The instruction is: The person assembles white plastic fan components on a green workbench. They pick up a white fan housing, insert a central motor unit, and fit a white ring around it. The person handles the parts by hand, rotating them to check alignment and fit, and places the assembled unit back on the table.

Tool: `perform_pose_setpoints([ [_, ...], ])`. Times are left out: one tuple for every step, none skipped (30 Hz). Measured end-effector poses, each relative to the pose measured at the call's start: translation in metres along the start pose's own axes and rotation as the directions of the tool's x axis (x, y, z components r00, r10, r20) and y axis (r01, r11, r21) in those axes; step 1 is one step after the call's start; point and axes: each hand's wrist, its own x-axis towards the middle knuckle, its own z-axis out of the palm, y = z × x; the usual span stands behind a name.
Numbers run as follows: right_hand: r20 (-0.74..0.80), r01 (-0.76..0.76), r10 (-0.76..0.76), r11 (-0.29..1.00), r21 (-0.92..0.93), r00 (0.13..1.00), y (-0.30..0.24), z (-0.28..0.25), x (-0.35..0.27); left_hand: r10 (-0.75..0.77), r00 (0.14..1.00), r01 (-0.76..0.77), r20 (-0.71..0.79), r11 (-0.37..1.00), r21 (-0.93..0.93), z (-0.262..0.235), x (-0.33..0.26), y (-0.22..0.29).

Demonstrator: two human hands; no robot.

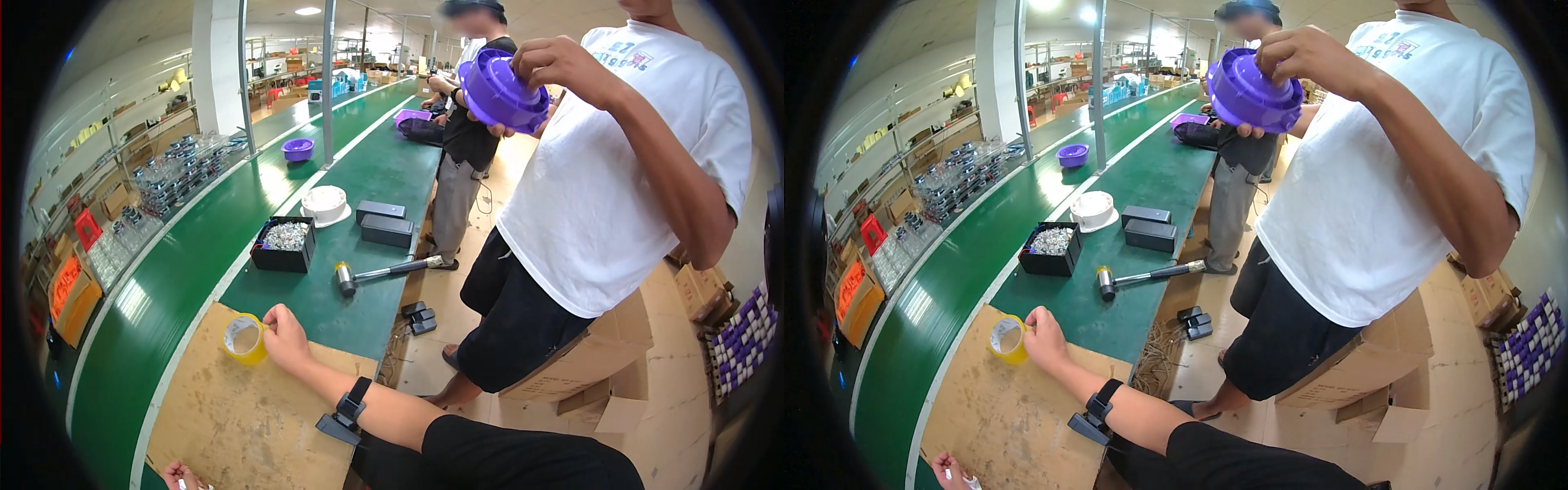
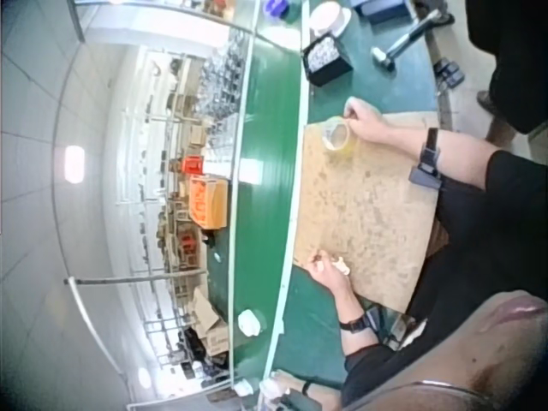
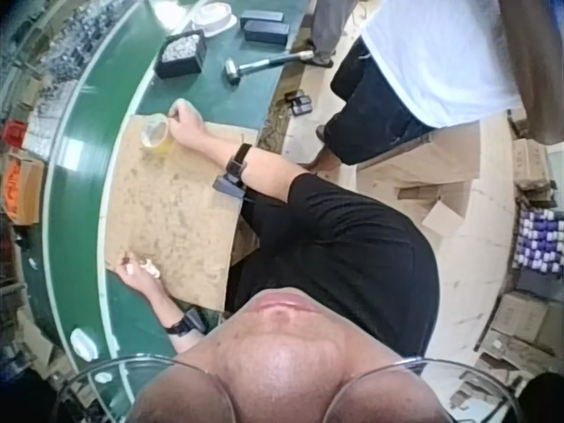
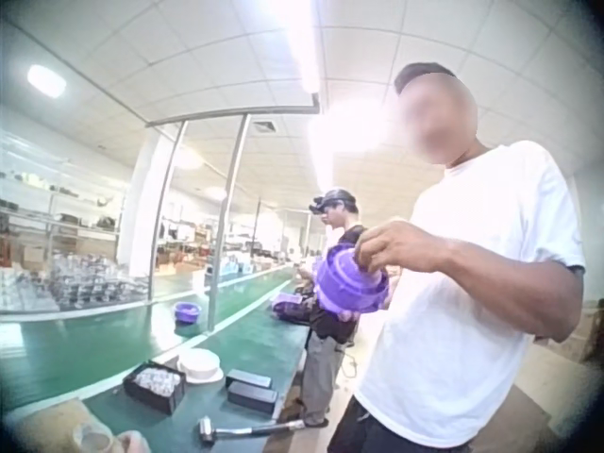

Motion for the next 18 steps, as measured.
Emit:
perform_pose_setpoints([
  [0.000,0.001,-0.001,1.000,0.001,1.000,0.000,0.001,0.001,0.023,1.000,-0.023,0.005,1.000,0.016,0.000,0.000,0.000],
  [0.000,0.002,-0.002,1.000,0.000,1.000,0.000,0.001,0.001,0.016,1.000,-0.016,0.007,1.000,0.008,-0.001,0.000,-0.001],
  [-0.003,0.002,-0.002,1.000,0.001,1.000,0.000,0.001,0.001,0.011,1.000,-0.011,0.009,1.000,0.001,-0.001,0.001,-0.001],
  [-0.001,0.001,-0.001,1.000,0.001,1.000,0.000,0.002,0.001,0.006,1.000,-0.005,0.010,1.000,-0.006,-0.001,0.001,0.000],
  [0.000,0.003,-0.003,1.000,0.001,1.000,0.000,0.003,0.001,0.033,0.999,-0.033,0.007,0.999,0.021,0.000,0.000,0.002],
  [-0.001,0.001,-0.001,1.000,-0.001,1.000,0.001,0.003,0.001,0.058,0.998,-0.058,0.005,0.997,0.047,0.005,-0.004,0.010],
  [-0.001,0.002,-0.002,1.000,-0.005,1.000,0.001,0.003,0.002,0.082,0.997,-0.082,0.004,0.994,0.074,0.007,-0.006,0.014],
  [-0.001,0.003,-0.003,1.000,-0.007,1.000,0.002,0.003,0.002,0.054,0.999,-0.054,0.009,0.997,0.060,0.004,-0.005,0.009],
  [0.000,0.005,-0.005,1.000,-0.008,1.000,0.002,0.003,0.002,0.027,1.000,-0.028,0.014,0.998,0.049,0.001,-0.002,0.004],
  [-0.002,0.007,-0.007,1.000,-0.011,1.000,0.002,0.004,0.002,0.001,1.000,-0.002,0.018,0.999,0.037,-0.002,0.000,0.000],
  [-0.005,0.010,-0.010,1.000,-0.014,1.000,0.003,0.004,0.002,-0.005,1.000,0.005,0.013,1.000,0.026,-0.003,0.001,-0.004],
  [-0.006,0.011,-0.011,1.000,-0.014,1.000,0.003,0.005,0.002,-0.011,1.000,0.011,0.007,1.000,0.014,-0.002,0.002,-0.004],
  [-0.011,0.018,-0.018,1.000,-0.021,1.000,0.004,0.005,0.002,-0.017,1.000,0.017,0.002,1.000,0.002,-0.002,0.002,-0.005],
  [-0.017,0.022,-0.023,0.999,-0.030,1.000,0.006,0.003,0.003,-0.025,1.000,0.025,0.008,1.000,-0.010,-0.002,0.003,-0.008],
  [-0.031,0.032,-0.033,0.999,-0.032,0.999,0.006,0.003,0.004,-0.031,0.999,0.032,0.010,0.999,-0.019,-0.005,0.005,-0.011],
  [-0.027,0.037,-0.039,0.999,-0.039,0.999,0.005,0.003,0.005,-0.038,0.999,0.038,0.012,0.999,-0.030,-0.007,0.006,-0.015],
  [-0.033,0.041,-0.043,0.998,-0.043,0.999,0.005,0.003,0.005,-0.041,0.999,0.042,0.017,0.998,-0.039,-0.009,0.008,-0.020],
  [-0.032,0.043,-0.045,0.998,-0.046,0.998,0.005,0.003,0.004,-0.046,0.999,0.047,0.020,0.998,-0.047,-0.014,0.010,-0.026],
])
